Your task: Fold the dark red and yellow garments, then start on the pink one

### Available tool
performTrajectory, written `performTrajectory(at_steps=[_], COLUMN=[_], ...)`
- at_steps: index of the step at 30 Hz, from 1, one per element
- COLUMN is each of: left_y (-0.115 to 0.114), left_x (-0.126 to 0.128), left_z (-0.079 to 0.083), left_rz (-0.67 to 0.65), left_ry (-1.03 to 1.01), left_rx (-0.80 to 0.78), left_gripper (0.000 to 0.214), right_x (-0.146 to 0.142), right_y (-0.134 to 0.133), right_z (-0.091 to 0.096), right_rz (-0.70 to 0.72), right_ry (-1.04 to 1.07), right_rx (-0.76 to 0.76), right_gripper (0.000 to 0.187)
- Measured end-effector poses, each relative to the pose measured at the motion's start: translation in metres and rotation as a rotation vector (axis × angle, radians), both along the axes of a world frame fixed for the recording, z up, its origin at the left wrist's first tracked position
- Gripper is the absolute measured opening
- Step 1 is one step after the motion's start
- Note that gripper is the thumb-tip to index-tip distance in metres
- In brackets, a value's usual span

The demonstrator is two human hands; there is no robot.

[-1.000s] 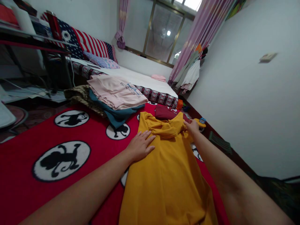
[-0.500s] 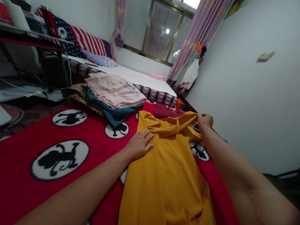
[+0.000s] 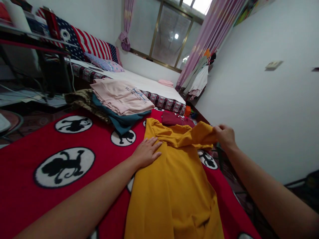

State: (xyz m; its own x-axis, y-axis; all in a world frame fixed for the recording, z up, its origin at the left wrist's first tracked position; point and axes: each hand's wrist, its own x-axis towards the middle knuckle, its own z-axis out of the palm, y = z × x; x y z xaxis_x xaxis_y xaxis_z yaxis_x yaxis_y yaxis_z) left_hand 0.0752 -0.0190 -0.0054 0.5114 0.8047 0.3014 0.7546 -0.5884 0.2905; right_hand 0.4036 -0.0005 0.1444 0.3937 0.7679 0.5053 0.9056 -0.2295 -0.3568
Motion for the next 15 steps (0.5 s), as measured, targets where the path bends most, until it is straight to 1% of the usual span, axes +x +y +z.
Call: performTrajectory(at_steps=[1, 3, 4, 5, 6, 7, 9, 11, 13, 14, 15], left_y=[0.000, 0.001, 0.001, 0.001, 0.001, 0.001, 0.001, 0.001, 0.001, 0.001, 0.001], left_x=[0.000, 0.001, 0.001, 0.001, 0.001, 0.001, 0.001, 0.001, 0.001, 0.001, 0.001], left_z=[0.000, -0.001, -0.001, -0.001, -0.001, -0.002, -0.002, -0.003, -0.003, -0.004, -0.004], left_rz=[-0.001, -0.003, -0.003, -0.002, -0.001, -0.001, -0.004, -0.010, -0.014, -0.015, -0.015], left_ry=[-0.004, -0.017, -0.026, -0.034, -0.041, -0.046, -0.054, -0.060, -0.066, -0.068, -0.071], left_rx=[0.005, 0.015, 0.022, 0.029, 0.036, 0.042, 0.050, 0.052, 0.052, 0.053, 0.055], left_gripper=[0.054, 0.053, 0.052, 0.051, 0.050, 0.050, 0.049, 0.048, 0.047, 0.047, 0.047], right_x=[-0.010, -0.027, -0.032, -0.036, -0.036, -0.035, -0.028, -0.020, -0.016, -0.017, -0.018], right_y=[-0.013, -0.040, -0.051, -0.059, -0.065, -0.068, -0.069, -0.067, -0.069, -0.072, -0.075], right_z=[-0.003, -0.011, -0.016, -0.021, -0.026, -0.031, -0.040, -0.047, -0.053, -0.056, -0.059], right_rz=[0.139, 0.430, 0.541, 0.605, 0.627, 0.611, 0.521, 0.460, 0.473, 0.499, 0.527], right_ry=[0.012, 0.062, 0.094, 0.122, 0.133, 0.118, 0.011, -0.136, -0.234, -0.259, -0.277], right_rx=[-0.140, -0.537, -0.716, -0.833, -0.872, -0.842, -0.673, -0.546, -0.538, -0.558, -0.580], right_gripper=[0.017, 0.015, 0.016, 0.018, 0.020, 0.021, 0.026, 0.041, 0.060, 0.065, 0.066])
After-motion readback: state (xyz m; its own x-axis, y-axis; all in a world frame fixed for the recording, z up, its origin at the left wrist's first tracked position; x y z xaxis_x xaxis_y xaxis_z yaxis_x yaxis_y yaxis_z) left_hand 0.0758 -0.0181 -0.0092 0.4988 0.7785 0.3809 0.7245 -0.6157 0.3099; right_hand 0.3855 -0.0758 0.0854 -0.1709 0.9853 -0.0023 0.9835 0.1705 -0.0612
